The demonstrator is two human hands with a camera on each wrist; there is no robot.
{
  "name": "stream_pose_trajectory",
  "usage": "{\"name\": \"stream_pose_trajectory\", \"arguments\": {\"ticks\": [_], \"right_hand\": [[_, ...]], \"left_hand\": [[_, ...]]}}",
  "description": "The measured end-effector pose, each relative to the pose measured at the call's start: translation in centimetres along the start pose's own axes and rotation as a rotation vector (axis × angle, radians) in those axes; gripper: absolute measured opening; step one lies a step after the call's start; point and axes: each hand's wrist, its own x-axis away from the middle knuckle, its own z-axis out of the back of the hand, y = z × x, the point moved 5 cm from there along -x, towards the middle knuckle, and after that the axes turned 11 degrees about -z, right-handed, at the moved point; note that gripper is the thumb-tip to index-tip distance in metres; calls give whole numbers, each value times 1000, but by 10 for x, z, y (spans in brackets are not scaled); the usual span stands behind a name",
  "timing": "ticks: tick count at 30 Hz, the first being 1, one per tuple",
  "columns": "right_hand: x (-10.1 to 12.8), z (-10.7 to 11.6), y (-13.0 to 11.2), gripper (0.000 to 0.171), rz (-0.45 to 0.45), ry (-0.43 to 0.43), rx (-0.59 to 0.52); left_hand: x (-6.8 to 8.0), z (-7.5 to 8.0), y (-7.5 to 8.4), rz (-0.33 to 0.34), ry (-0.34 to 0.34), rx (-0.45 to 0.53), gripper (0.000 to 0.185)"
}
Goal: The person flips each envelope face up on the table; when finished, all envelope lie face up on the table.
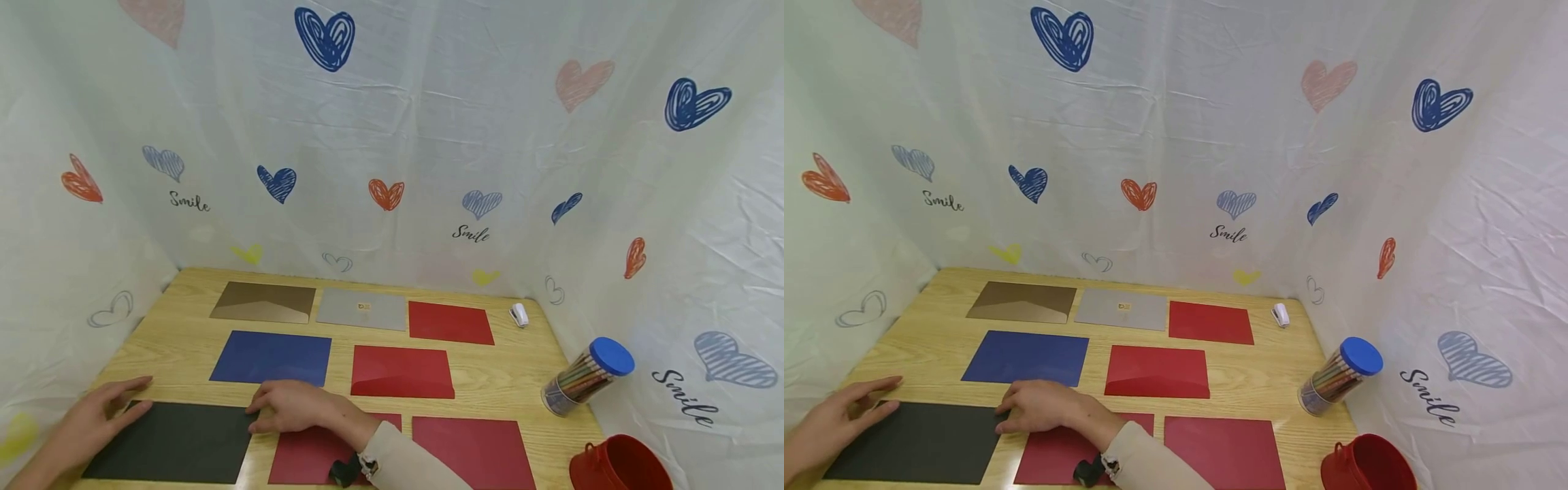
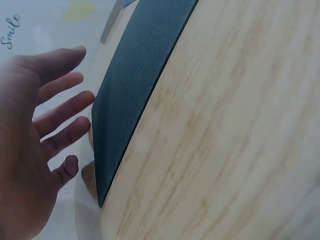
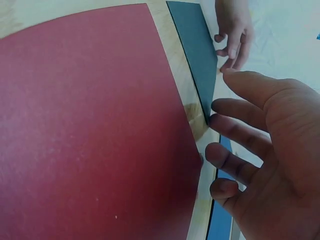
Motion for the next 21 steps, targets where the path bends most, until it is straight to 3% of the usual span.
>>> {"name": "stream_pose_trajectory", "arguments": {"ticks": [13, 21], "right_hand": [[-4, -4, -7, 37, -34, 35, 152], [-4, -2, -3, 36, -49, 88, 209]], "left_hand": [[9, 4, -10, 119, -62, -74, 55], [6, 8, -13, 141, -41, -86, 47]]}}
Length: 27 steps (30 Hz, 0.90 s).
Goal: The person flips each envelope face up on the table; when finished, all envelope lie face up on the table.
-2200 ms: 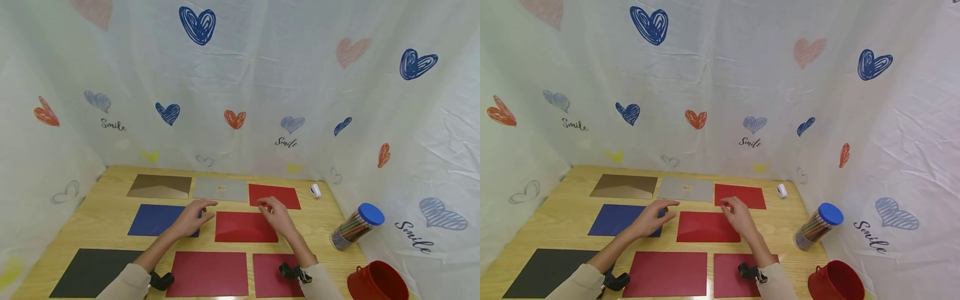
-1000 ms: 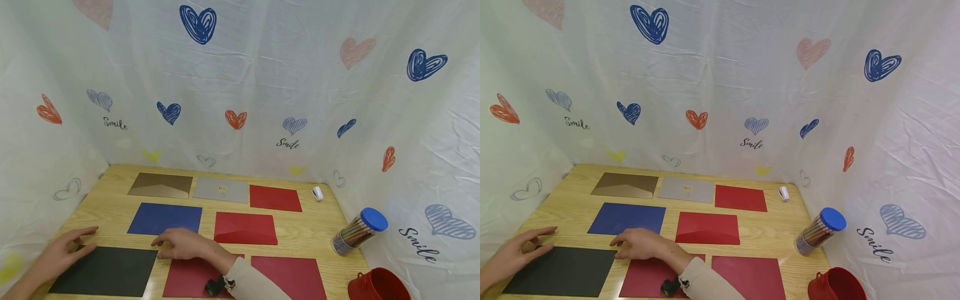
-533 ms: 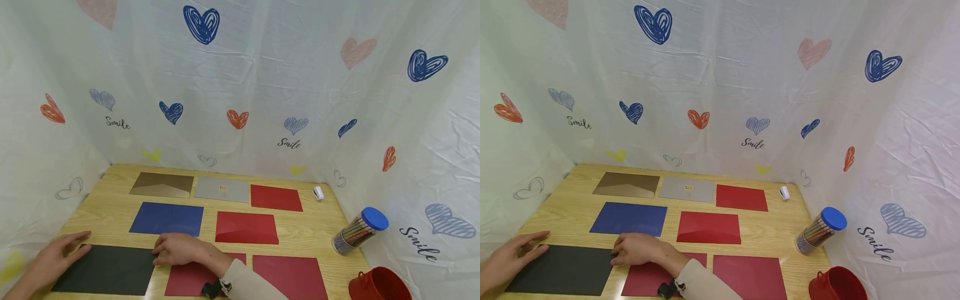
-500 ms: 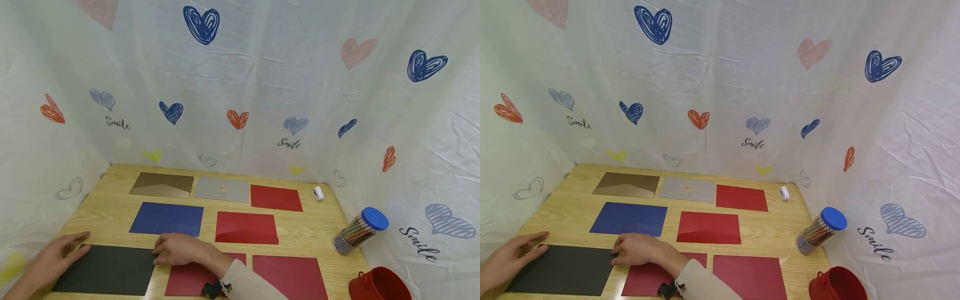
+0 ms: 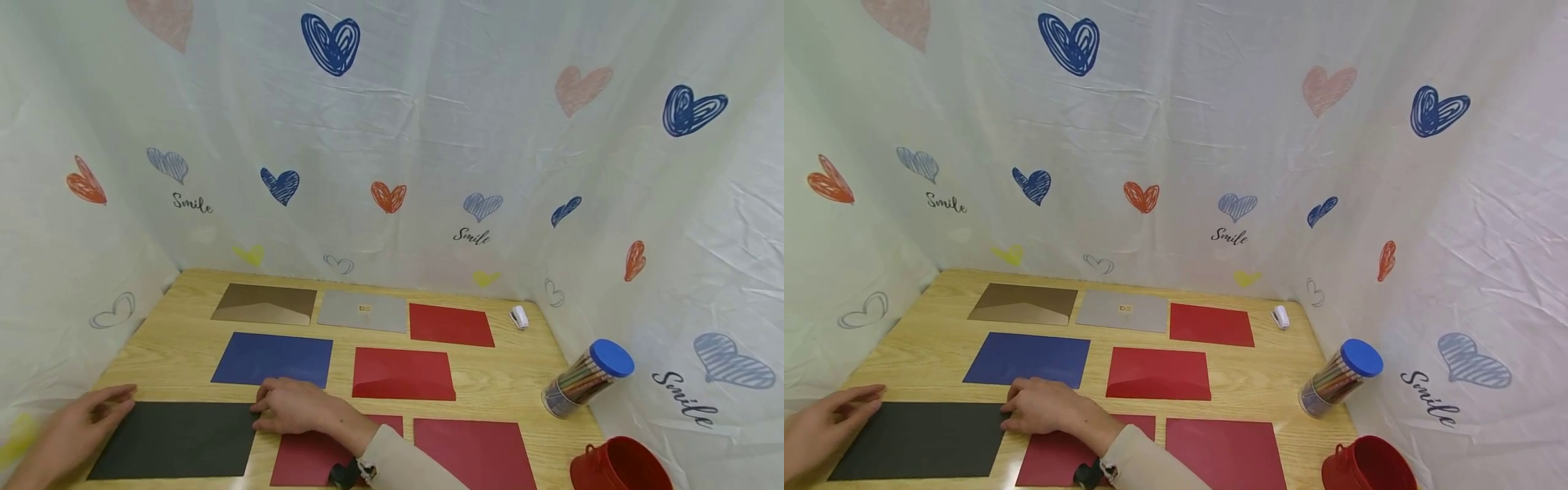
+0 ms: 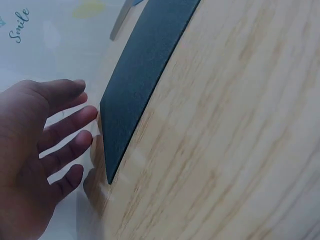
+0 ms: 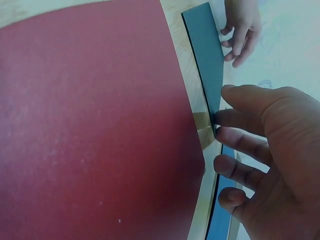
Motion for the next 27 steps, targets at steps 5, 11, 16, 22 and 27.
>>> {"name": "stream_pose_trajectory", "arguments": {"ticks": [5, 11, 16, 22, 27], "right_hand": [[1, -2, 2, 34, 5, 12, -1], [1, -3, 2, 33, 19, 35, 23], [0, -4, 2, 33, 20, 36, 28], [1, -3, 4, 33, 5, 30, -8], [3, -3, 6, 33, -9, 34, -25]], "left_hand": [[-1, 1, 3, 44, -60, -10, 55], [-2, 2, 7, 60, -64, -26, 60], [-1, 1, 5, 67, -39, -11, 60], [-1, 11, 4, -31, 71, 118, 48], [2, 17, 0, -148, 108, 276, 39]]}}
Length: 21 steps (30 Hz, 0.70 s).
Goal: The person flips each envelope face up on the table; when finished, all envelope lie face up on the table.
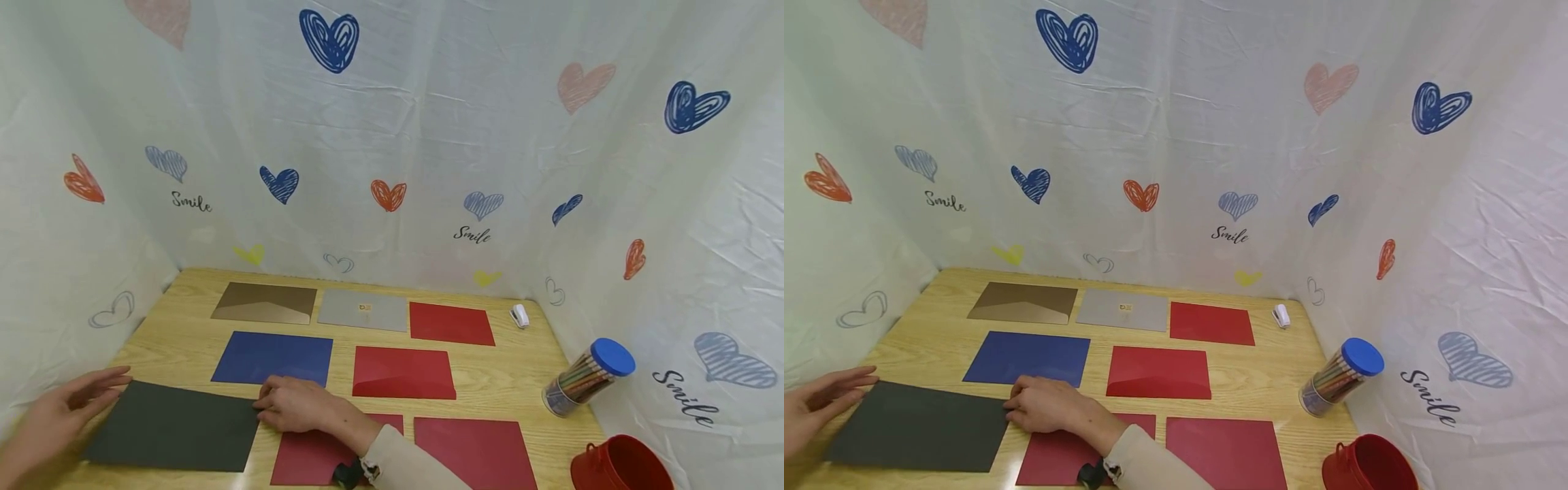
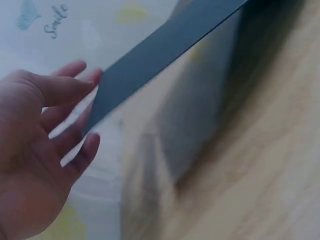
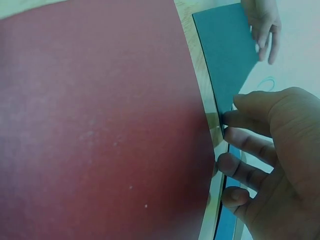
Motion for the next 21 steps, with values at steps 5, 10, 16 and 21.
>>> {"name": "stream_pose_trajectory", "arguments": {"ticks": [5, 10, 16, 21], "right_hand": [[1, 0, 0, 35, -29, -16, -9], [2, 0, 1, 40, -35, -32, -25], [3, -1, 2, 55, -55, -80, -42], [5, -1, 0, 70, -53, -84, 44]], "left_hand": [[5, 6, -5, 12, -18, 112, 39], [2, 8, -2, 88, -44, 97, 42], [-2, 9, 6, 59, 8, 25, 31], [0, 8, 4, -10, 77, 40, 23]]}}
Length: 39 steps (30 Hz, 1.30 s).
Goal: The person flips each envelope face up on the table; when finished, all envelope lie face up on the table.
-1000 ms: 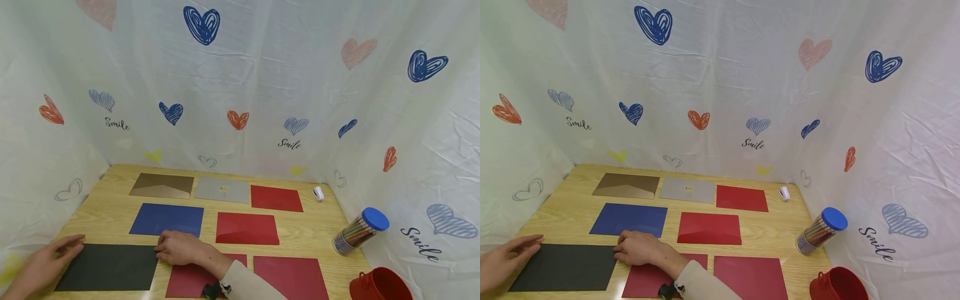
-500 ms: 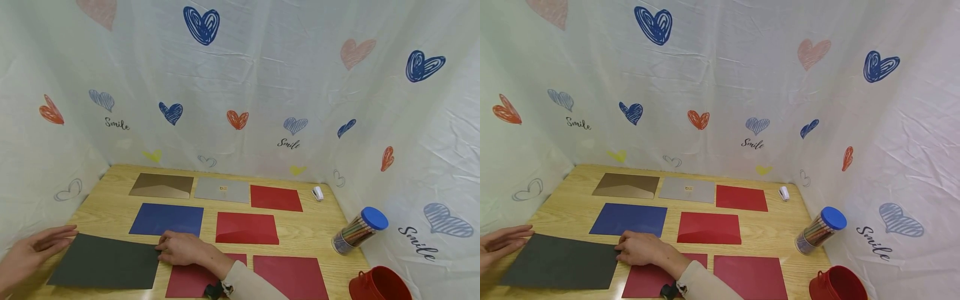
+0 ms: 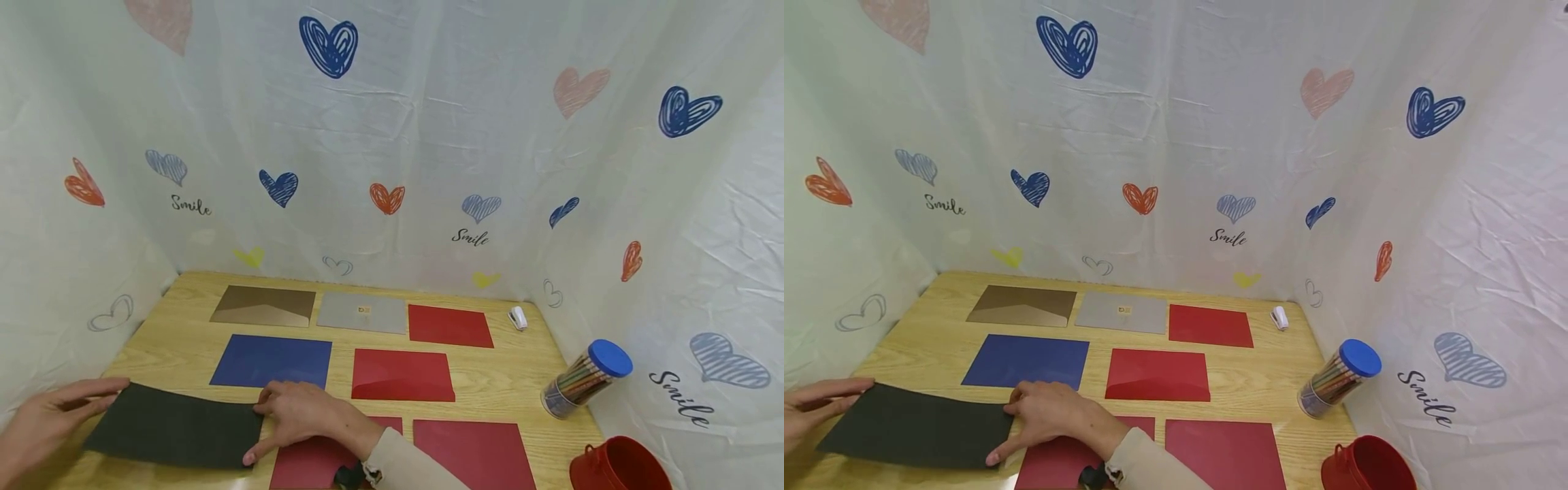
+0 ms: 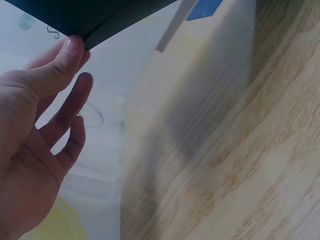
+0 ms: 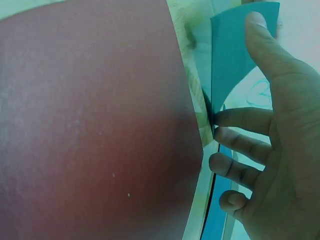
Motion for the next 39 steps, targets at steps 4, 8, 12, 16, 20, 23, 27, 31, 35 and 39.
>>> {"name": "stream_pose_trajectory", "arguments": {"ticks": [4, 8, 12, 16, 20, 23, 27, 31, 35, 39], "right_hand": [[0, 0, -2, 70, 12, 39, 62], [1, 1, -1, 67, 13, 49, 42], [3, 1, -2, 70, 23, 49, 48], [5, 2, -2, 69, 34, 48, 59], [6, 4, -1, 61, 53, 47, 3], [6, 9, -1, 51, 100, 77, -54], [11, 23, -1, 35, 197, 178, -160], [17, 40, 1, 24, 258, 380, -243], [20, 51, 7, 20, 236, 574, -300], [17, 51, 12, 20, 149, 596, -323]], "left_hand": [[0, -2, 1, -60, 58, -3, 22], [-2, -2, 7, -95, 92, -16, 21], [-3, -1, 15, -132, 135, -26, 21], [-5, -1, 18, -160, 169, -23, 21], [-7, -3, 17, -183, 184, -36, 21], [-6, -6, 12, -162, 198, -78, 19], [-2, -7, 6, -104, 206, -110, 17], [1, -5, 2, -34, 208, -126, 11], [2, -5, -1, 43, 159, -181, 14], [3, -8, -1, 40, 100, -200, 19]]}}
